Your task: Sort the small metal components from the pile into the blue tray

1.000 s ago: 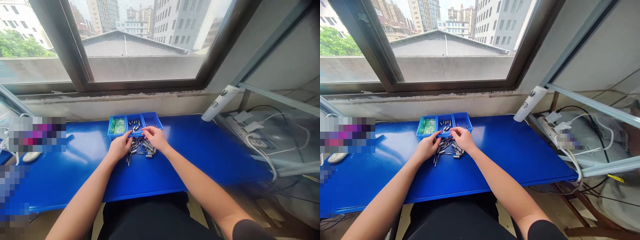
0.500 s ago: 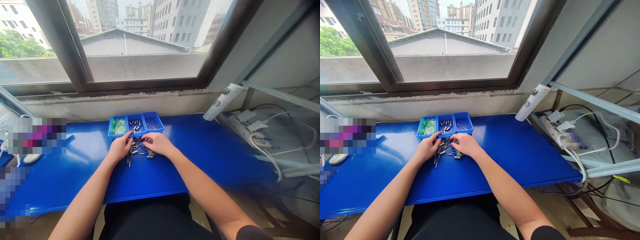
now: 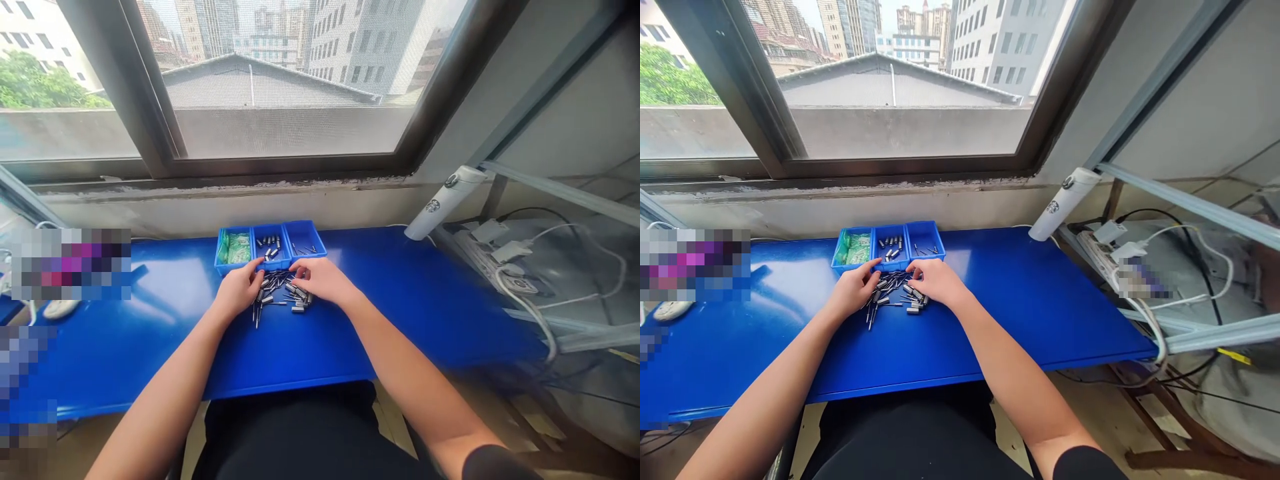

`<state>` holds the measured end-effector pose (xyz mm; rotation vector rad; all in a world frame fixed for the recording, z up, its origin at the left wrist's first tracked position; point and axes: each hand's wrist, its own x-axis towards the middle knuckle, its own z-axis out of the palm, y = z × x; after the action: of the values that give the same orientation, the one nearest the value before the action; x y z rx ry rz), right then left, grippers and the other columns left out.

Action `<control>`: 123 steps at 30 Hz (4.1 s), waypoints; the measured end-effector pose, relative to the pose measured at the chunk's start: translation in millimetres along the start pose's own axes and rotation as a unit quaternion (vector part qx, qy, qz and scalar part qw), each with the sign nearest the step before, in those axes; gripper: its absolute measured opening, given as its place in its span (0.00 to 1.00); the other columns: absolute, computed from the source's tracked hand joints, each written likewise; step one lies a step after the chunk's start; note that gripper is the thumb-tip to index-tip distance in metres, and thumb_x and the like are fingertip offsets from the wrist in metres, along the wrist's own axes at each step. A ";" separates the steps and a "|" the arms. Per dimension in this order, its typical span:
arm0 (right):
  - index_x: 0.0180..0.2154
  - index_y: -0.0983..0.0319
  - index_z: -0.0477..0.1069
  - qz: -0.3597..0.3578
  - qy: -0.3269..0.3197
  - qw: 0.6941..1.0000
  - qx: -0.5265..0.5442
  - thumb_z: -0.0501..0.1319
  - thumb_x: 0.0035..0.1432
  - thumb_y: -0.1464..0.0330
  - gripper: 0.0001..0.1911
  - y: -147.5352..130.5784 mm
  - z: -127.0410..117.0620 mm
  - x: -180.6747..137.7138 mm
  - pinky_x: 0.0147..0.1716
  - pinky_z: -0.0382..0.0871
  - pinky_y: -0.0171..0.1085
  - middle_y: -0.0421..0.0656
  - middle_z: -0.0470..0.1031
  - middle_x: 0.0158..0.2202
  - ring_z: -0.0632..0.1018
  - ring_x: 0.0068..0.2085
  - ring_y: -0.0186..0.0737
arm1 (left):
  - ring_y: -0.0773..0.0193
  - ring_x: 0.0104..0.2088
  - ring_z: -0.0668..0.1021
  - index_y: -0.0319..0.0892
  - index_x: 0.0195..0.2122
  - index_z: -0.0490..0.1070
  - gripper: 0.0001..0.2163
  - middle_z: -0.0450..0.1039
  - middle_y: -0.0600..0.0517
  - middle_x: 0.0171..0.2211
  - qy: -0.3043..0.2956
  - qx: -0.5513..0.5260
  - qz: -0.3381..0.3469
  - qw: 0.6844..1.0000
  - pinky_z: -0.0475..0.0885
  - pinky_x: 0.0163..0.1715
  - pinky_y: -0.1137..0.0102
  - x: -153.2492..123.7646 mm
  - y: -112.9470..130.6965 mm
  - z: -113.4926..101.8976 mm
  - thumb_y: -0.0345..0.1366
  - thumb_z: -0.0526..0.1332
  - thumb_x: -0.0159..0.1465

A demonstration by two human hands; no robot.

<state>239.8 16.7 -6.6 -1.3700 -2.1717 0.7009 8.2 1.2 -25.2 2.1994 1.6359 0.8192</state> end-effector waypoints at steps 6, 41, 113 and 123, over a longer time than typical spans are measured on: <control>0.39 0.58 0.78 -0.003 -0.017 1.000 -0.010 0.65 0.53 0.71 0.10 1.4 3.6 0.7 0.28 0.65 0.33 0.39 0.80 0.30 0.76 0.29 0.34 | 0.65 0.24 0.75 0.41 0.59 0.68 0.20 0.75 0.53 0.25 -0.007 -0.002 -0.008 1.000 0.66 0.27 0.73 0.1 1.6 -0.7 0.38 0.55 0.68; 0.32 0.63 0.75 0.035 0.092 0.902 0.420 0.73 0.40 0.61 0.17 -8.2 31.8 8.5 0.34 0.74 0.38 0.42 0.77 0.28 0.78 0.30 0.37 | 0.73 0.20 0.65 0.40 0.48 0.76 0.15 0.64 0.59 0.18 0.026 -0.174 0.130 0.976 0.62 0.22 0.77 -1.4 -2.5 5.5 0.40 0.66 0.62; 0.39 0.62 0.76 0.022 0.059 0.902 0.427 0.69 0.49 0.55 0.19 -18.2 45.6 1.9 0.30 0.73 0.37 0.42 0.78 0.30 0.76 0.28 0.35 | 0.70 0.21 0.69 0.41 0.43 0.75 0.10 0.69 0.56 0.21 0.038 -0.116 0.109 0.986 0.63 0.23 0.76 -1.9 0.7 3.1 0.39 0.59 0.67; 0.36 0.62 0.76 0.037 0.069 0.896 0.437 0.69 0.48 0.53 0.20 -15.7 46.8 4.4 0.28 0.73 0.37 0.42 0.78 0.28 0.75 0.26 0.35 | 0.72 0.19 0.66 0.41 0.47 0.73 0.12 0.65 0.59 0.20 0.031 -0.149 0.102 0.983 0.61 0.21 0.77 -2.3 1.4 4.2 0.41 0.61 0.65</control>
<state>197.9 7.1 -31.3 -0.9558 -1.3773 1.3417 11.3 -0.9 -28.5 2.1667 1.2294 1.1172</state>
